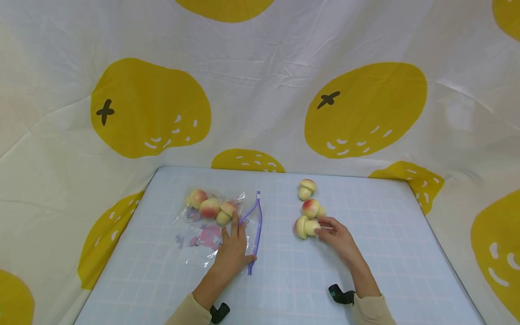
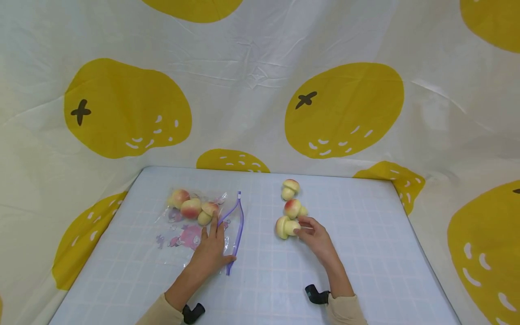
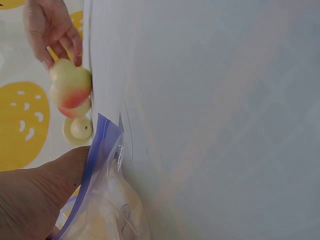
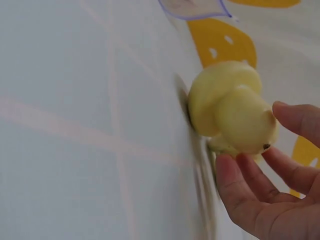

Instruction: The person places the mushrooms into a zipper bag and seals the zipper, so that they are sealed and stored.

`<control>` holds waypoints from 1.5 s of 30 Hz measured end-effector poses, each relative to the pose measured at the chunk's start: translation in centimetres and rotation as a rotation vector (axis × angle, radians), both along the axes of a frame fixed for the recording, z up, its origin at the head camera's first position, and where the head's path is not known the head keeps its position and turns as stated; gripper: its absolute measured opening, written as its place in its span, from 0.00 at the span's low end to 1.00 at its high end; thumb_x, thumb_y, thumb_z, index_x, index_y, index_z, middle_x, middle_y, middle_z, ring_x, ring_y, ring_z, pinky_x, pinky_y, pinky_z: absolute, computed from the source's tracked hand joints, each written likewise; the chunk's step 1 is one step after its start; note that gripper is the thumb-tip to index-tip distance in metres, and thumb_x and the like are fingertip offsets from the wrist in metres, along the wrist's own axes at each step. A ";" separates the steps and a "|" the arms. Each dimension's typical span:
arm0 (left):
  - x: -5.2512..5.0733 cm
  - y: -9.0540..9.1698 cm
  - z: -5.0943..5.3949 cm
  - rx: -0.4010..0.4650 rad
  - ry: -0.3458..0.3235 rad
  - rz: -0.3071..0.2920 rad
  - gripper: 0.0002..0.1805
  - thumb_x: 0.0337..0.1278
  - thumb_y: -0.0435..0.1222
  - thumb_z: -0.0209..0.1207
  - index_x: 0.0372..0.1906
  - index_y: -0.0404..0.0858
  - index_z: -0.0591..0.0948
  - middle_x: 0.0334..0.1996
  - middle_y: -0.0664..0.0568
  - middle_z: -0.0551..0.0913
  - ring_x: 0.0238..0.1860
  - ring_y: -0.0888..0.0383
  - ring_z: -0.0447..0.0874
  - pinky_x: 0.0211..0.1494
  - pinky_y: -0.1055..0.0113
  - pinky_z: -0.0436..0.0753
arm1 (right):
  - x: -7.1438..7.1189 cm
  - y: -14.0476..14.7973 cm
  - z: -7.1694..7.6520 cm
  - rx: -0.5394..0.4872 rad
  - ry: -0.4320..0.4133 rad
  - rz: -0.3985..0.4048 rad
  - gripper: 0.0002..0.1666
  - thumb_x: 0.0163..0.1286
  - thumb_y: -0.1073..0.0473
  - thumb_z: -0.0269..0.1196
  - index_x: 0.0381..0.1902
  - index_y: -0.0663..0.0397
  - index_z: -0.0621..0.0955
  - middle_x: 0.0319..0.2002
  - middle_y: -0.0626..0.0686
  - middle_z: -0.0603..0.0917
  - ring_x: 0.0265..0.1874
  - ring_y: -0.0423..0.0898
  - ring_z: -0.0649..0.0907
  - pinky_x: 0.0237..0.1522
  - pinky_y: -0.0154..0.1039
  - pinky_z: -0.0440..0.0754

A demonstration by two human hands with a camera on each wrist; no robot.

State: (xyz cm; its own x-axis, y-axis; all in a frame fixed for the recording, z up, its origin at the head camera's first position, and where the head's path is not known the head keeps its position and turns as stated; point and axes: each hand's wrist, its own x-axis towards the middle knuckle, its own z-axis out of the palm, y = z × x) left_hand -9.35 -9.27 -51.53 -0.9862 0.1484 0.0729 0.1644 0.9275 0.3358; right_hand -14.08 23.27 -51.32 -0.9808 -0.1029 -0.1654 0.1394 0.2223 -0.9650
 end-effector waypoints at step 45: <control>0.0 0.1 0.0 -0.028 -0.003 -0.008 0.62 0.34 0.50 0.82 0.72 0.25 0.61 0.78 0.33 0.41 0.61 0.18 0.63 0.36 0.49 0.87 | -0.4 -4.3 -1.1 -0.247 -0.018 -0.008 0.26 0.67 0.71 0.66 0.61 0.73 0.74 0.55 0.68 0.76 0.44 0.45 0.85 0.51 0.41 0.83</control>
State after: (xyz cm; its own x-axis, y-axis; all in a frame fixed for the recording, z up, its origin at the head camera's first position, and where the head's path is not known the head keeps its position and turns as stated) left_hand -9.38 -9.22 -51.54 -0.9853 0.1578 0.0655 0.1705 0.9352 0.3105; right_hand -14.46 18.93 -52.42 -0.9789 -0.1349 -0.1532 0.1574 -0.0208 -0.9873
